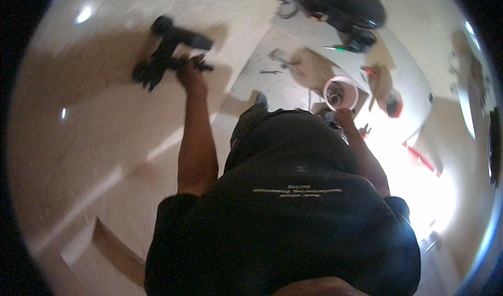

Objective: The person installs a black shower fixture onto a bathroom wall by hand and wipes the components with a cloth. The person also handles buckets containing construction debris and a tool bag.

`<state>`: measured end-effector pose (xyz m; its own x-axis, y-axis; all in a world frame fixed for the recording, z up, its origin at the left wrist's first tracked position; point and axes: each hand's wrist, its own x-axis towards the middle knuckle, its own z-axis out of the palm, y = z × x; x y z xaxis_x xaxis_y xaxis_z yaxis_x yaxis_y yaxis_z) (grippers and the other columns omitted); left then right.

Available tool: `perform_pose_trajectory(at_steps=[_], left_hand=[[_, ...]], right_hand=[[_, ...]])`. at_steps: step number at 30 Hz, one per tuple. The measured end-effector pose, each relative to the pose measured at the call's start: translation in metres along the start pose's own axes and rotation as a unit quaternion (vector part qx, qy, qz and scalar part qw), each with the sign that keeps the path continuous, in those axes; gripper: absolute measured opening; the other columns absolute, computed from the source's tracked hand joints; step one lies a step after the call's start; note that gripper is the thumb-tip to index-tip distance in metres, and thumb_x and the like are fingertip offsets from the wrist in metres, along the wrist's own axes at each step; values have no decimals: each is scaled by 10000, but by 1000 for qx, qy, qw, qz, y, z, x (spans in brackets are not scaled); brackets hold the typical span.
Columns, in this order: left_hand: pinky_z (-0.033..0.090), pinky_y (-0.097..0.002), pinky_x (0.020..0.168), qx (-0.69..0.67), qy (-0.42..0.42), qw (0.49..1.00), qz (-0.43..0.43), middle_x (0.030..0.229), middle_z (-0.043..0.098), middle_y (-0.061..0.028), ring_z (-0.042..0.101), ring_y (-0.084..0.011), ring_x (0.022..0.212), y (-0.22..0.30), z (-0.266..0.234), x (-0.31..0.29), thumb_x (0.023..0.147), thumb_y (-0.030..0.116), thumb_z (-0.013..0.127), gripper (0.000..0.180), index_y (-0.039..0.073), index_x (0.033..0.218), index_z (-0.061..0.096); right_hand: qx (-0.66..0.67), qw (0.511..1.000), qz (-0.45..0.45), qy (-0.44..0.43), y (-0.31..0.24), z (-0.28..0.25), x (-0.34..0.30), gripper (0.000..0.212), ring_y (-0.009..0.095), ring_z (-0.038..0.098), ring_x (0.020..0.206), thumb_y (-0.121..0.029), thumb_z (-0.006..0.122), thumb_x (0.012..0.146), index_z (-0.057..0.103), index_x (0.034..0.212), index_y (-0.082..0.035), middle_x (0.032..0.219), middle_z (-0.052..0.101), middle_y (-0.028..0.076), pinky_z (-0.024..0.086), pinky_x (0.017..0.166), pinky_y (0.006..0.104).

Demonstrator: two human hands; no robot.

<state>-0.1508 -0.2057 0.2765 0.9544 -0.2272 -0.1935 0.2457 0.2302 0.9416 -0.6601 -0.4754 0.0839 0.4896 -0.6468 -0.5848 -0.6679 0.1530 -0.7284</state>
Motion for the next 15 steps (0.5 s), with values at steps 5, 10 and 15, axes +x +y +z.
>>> perform_pose_trajectory(at_steps=[5,10,15], left_hand=[[514,-407,821,-93,10,988,-121,966,598,-78,603,-239,875,-18,-10,21,959,321,617,317,34,1081,559],[523,-434,842,-14,-41,972,-233,981,594,-92,617,-257,899,-26,25,-16,959,319,618,332,45,1132,544],[518,-420,870,30,40,975,-216,993,598,-106,628,-274,930,1,29,-29,958,294,617,307,46,1127,554]], right_hand=[[-169,969,-166,65,-32,24,-21,195,156,571,574,-190,601,787,643,759,-2,622,590,70,467,526,348],[-396,898,-158,107,43,26,-40,159,206,666,646,-222,694,757,700,717,-68,695,678,105,520,547,379],[-565,823,-59,0,90,45,-81,127,325,702,725,-124,626,736,732,746,-56,751,704,143,561,641,441]])
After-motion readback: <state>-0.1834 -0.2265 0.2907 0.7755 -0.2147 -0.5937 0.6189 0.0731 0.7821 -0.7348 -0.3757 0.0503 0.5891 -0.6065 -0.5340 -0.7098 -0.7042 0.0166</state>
